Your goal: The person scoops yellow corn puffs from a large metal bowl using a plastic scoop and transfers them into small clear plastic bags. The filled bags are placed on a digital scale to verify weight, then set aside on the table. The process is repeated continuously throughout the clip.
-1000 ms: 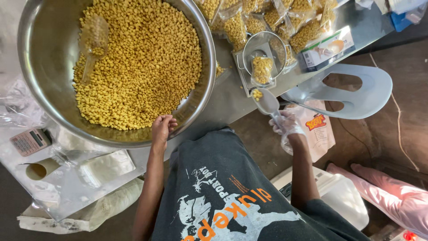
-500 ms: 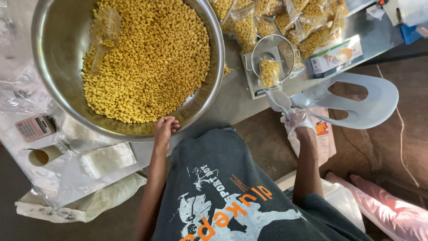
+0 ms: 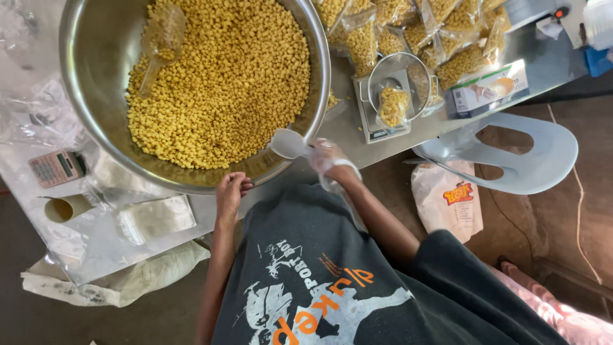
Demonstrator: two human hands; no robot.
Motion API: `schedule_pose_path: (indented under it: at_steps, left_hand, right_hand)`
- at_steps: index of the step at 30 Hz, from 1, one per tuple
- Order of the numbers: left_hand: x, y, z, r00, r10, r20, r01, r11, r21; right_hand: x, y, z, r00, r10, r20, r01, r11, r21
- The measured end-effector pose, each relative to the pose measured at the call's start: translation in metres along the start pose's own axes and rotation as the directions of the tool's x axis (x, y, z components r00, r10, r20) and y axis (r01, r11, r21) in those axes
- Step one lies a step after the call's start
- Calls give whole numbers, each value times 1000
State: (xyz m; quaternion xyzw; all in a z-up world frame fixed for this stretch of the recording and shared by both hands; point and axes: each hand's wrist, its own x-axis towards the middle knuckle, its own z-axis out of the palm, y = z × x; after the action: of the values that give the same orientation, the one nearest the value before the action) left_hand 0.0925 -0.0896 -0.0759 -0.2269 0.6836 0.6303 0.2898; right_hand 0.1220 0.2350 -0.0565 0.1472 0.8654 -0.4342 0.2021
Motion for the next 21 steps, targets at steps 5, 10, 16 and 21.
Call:
schedule_pose_path:
  at_steps: [5, 10, 16, 21]
  left_hand:
    - [-23, -17, -34, 995, 13, -101, -19, 998, -65]
    - [-43, -51, -63, 976, -58, -210, 36, 993, -109]
    - [-63, -69, -77, 967, -82, -241, 51, 990, -133]
    - [-67, -62, -82, 967, -66, -245, 42, 994, -104]
  right_hand:
    - [49, -60, 24, 1000, 7, 28, 1, 968, -250]
    - [100, -77, 56, 999, 12, 35, 7, 867, -498]
    - [145, -51, 125, 978, 8, 210, 120, 797, -592]
    - [141, -26, 122, 921, -226, 317, 372, 753, -543]
